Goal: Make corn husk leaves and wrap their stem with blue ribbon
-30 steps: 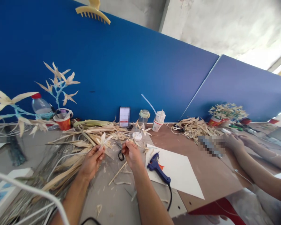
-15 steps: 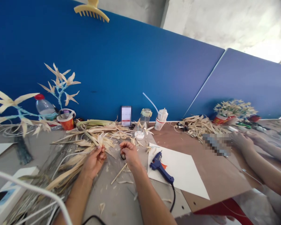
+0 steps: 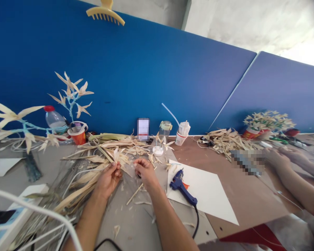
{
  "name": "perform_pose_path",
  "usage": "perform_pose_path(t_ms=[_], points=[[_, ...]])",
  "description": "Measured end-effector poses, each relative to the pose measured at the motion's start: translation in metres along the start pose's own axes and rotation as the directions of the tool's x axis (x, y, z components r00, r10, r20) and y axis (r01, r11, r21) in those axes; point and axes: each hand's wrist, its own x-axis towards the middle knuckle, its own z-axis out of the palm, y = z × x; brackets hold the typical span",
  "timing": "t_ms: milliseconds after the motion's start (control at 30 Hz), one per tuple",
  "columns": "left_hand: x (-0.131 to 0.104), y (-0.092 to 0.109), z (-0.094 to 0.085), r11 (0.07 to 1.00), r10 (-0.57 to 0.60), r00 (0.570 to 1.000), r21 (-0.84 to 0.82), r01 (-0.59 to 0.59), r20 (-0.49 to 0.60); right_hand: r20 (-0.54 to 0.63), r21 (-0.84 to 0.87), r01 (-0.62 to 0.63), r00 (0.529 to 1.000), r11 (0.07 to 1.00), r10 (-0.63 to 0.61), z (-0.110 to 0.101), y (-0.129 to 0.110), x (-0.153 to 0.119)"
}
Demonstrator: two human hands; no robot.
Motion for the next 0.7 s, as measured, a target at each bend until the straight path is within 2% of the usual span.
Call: perform_pose_path(t_ms=[200,400,500,700], points=[[-0.005,0.001,0.006,1.000,0.001,1.000,0.009,-0.001,0.013,0.062,-0.029,-0.019,0.998,0.999,0.021,0.002,0.002,-0.003],[-0.011,0.001,0.013,0.998,-0.053,0.995,0.043,0.049,0.086,0.125,-0.084,-0.029,0.991,0.996,0.039,0.007,0.005,-0.006],[-0.011,0.000,0.014,0.997,-0.060,0.993,0.048,0.056,0.097,0.179,-0.168,-0.036,0.982,0.985,0.067,0.012,0.007,-0.009],[-0.009,0.000,0.011,0.999,-0.044,0.998,0.021,0.043,0.038,0.218,-0.383,0.046,0.975,0.923,0.043,0.022,0.011,-0.017]])
